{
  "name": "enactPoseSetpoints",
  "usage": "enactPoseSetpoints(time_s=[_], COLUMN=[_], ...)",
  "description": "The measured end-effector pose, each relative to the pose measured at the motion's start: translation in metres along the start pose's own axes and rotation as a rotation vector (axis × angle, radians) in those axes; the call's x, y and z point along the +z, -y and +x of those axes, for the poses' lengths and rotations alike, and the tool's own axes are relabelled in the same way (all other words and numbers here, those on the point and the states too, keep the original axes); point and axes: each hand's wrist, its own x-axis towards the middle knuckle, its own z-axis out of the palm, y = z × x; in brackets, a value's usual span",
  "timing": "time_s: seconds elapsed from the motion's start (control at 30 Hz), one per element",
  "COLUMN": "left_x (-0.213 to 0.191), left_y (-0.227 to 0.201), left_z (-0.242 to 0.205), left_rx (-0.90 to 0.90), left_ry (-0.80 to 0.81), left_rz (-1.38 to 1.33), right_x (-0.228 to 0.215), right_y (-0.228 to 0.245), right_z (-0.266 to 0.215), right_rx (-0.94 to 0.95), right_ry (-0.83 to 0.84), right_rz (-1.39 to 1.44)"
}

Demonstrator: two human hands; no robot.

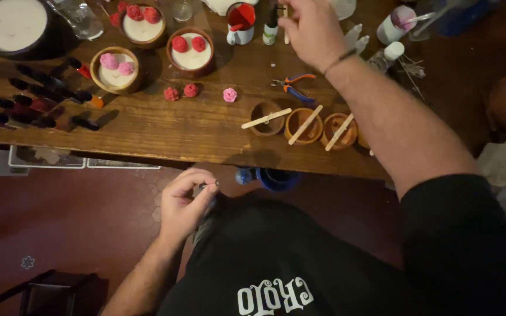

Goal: Preparing clay pots, wicks, and adding fragrance or dye for candle making.

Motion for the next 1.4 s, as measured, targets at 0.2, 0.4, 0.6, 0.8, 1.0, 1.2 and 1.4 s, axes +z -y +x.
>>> enactPoseSetpoints(time_s=[0.2, 0.4, 0.6, 0.8, 1.0, 1.2, 1.4], left_x=[-0.006, -0.005, 0.015, 0.024, 0.019, 0.019, 0.01], left_y=[0.011, 0.014, 0.026, 0.056, 0.048, 0.026, 0.05], left_z=[-0.015, -0.007, 0.002, -0.011, -0.017, -0.019, -0.019], left_rx=[-0.017, 0.028, 0.016, -0.059, -0.068, -0.369, -0.466], left_ry=[-0.131, -0.357, -0.448, -0.391, -0.491, -0.46, -0.589], left_rz=[0.005, -0.345, -0.483, -0.479, -0.429, -0.927, -0.986], right_x=[0.037, -0.064, -0.069, -0.058, -0.066, -0.025, -0.01], right_y=[-0.035, 0.135, 0.24, 0.255, 0.251, 0.241, 0.26], right_z=[0.029, -0.002, -0.094, -0.119, -0.119, -0.117, -0.133], right_rx=[-0.06, -0.176, -0.39, -0.226, -0.156, -0.044, -0.216], right_ry=[0.234, 0.347, 0.229, 0.259, 0.124, 0.199, 0.015], right_rz=[-0.048, -0.028, 0.358, 0.541, 0.656, 0.511, 0.323])
